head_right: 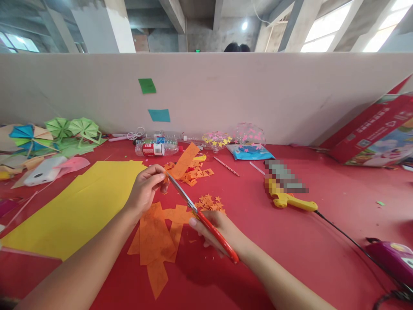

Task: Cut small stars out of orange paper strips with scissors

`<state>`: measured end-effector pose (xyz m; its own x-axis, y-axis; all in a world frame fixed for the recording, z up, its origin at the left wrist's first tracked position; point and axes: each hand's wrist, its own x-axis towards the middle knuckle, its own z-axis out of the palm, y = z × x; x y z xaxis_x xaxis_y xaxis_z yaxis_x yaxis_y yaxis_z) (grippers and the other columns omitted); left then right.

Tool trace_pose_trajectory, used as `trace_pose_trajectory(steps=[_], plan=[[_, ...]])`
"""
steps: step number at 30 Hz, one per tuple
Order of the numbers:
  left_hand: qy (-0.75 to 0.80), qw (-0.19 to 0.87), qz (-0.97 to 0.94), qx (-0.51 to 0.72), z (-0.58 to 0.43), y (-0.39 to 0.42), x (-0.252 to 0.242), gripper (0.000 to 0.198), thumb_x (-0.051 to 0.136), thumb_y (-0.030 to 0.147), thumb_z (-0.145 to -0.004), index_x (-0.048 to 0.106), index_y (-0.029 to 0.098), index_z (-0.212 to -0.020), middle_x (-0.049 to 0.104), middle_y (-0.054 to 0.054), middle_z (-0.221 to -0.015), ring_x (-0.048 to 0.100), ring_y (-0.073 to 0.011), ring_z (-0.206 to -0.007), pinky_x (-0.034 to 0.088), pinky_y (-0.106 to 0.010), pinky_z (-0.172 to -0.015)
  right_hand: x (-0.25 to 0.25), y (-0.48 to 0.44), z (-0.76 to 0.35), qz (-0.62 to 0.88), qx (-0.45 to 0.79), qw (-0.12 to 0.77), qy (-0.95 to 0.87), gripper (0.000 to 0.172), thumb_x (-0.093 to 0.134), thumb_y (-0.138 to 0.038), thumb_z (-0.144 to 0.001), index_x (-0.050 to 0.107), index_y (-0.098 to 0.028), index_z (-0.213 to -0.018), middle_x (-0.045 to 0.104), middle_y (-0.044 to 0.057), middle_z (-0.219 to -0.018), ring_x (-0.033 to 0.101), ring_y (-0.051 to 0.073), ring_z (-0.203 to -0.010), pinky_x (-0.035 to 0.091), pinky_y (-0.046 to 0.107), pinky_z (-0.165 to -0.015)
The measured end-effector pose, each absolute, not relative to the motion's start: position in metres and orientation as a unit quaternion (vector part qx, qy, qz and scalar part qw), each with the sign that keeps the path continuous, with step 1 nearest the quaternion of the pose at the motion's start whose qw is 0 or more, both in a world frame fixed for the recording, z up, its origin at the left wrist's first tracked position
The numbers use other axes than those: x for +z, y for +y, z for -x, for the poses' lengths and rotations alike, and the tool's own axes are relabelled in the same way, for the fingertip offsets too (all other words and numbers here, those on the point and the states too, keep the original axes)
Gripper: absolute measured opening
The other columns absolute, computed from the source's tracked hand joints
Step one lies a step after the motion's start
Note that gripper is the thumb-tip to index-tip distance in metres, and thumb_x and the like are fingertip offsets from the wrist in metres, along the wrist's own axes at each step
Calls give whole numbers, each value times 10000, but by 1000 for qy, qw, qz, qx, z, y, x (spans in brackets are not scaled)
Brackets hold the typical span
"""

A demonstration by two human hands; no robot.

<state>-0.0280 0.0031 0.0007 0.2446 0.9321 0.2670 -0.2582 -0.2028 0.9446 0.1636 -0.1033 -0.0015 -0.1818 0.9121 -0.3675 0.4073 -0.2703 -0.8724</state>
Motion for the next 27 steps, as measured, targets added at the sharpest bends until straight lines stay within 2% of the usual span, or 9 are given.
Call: trace_pose_trajectory(steps=[15,27], plan=[[311,548,-564,534,28,1,3,83,582,231,-701,570,176,-640,557,46,-510,507,-81,-434,399,-214,-460,-2,-104,-163,589,539,247,-549,504,591,-670,-716,449,-191,-647,461,-68,-506,365,36,-335,291,152,-304],[304,556,-560,534,27,1,2,76,581,228,-701,563,176,-648,559,49,-518,508,-80,-434,393,-212,-460,-5,-107,-163,591,533,243,-554,589,461,-775,-740,443,-196,-635,470,-59,-421,376,50,-303,245,167,-309]])
